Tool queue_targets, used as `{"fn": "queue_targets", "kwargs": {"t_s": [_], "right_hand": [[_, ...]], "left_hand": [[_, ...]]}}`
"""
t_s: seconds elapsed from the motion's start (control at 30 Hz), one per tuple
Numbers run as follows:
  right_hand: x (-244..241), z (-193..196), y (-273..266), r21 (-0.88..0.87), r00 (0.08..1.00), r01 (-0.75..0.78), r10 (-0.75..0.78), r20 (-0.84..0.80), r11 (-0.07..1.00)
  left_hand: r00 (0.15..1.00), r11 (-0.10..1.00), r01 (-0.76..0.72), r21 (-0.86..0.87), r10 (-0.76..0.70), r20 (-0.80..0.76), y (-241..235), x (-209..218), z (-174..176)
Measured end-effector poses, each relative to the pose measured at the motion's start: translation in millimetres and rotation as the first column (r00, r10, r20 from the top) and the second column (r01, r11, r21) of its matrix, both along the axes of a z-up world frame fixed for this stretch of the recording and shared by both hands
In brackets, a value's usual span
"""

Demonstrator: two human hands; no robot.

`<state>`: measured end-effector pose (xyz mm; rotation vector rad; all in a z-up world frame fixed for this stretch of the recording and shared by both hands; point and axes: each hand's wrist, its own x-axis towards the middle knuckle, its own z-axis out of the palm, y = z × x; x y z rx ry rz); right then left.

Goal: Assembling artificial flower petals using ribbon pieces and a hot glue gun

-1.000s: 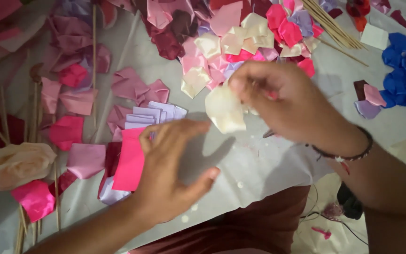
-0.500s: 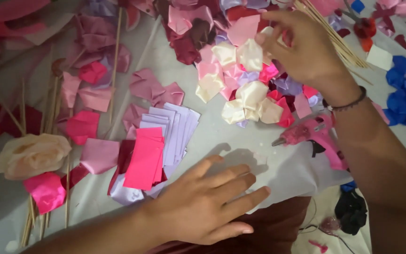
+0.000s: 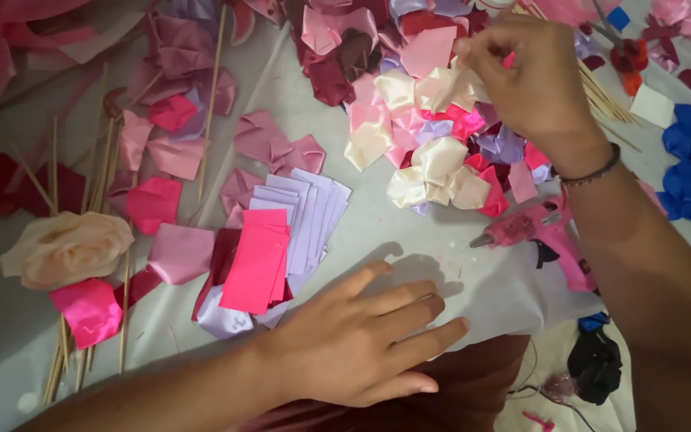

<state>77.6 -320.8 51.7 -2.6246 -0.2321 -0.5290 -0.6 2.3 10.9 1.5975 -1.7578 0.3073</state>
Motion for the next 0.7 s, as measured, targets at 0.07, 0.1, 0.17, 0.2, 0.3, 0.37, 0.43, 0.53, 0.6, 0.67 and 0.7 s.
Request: {"fn": "queue_targets", "kwargs": {"t_s": [0.07,0.1,0.17,0.2,0.3,0.37,0.43,0.53,0.6,0.67,0.7], "right_hand": [[4.2,-6.6,-7.4,-0.088,0.997,-0.016,0.023,0.079,0.996],[4.1,-5.2,-6.4,-0.09,0.997,-0.017,0.024,0.08,0.996],[4.6,-2.8,-4.4,-0.07,0.994,0.106,-0.103,0.044,0.992],[6.2,-2.9,-5.9,-0.07,0.994,0.104,-0.101,0.045,0.992],[10.2,-5.0,-10.5,-0.075,0.991,0.131,-0.128,0.041,0.989],[12.8,-6.2,-14.9,-0.088,0.99,0.122,-0.127,-0.064,0.989],[9.4,2.1,-6.2,-0.069,0.979,0.146,-0.154,-0.137,0.987],[2.6,14.9,5.8,-0.034,0.954,0.169,-0.172,-0.245,0.985],[-1.4,25.5,15.6,-0.017,0.945,0.168,-0.166,-0.283,0.986],[-5.0,38.0,27.4,0.052,0.911,0.209,-0.175,-0.373,0.977],[-4.9,40.7,29.2,0.051,0.911,0.208,-0.174,-0.373,0.977]], "left_hand": [[1.0,1.0,-0.001,0.002,0.001,0.0,-0.1,-0.4,-1.1],[1.0,1.0,-0.002,0.0,0.002,0.001,0.0,-0.4,-1.0],[1.0,1.0,0.005,-0.004,-0.005,-0.002,0.3,-0.1,-1.0],[1.0,1.0,0.003,-0.005,-0.003,-0.002,0.2,0.1,-0.9],[1.0,1.0,0.003,-0.004,-0.003,-0.008,0.8,0.0,-1.3],[1.0,1.0,0.005,-0.01,-0.005,0.006,1.1,0.3,-1.8],[1.0,1.0,0.003,-0.01,-0.003,0.003,1.5,0.4,-1.5],[1.0,1.0,-0.01,-0.01,0.01,0.011,1.3,-0.3,-3.5],[1.0,1.0,-0.02,-0.01,0.02,0.019,1.2,-0.6,-4.8],[1.0,1.0,-0.008,-0.008,0.008,0.011,1.2,-0.6,-5.6],[1.0,1.0,-0.009,-0.008,0.009,0.011,1.5,-0.5,-5.5]]}}
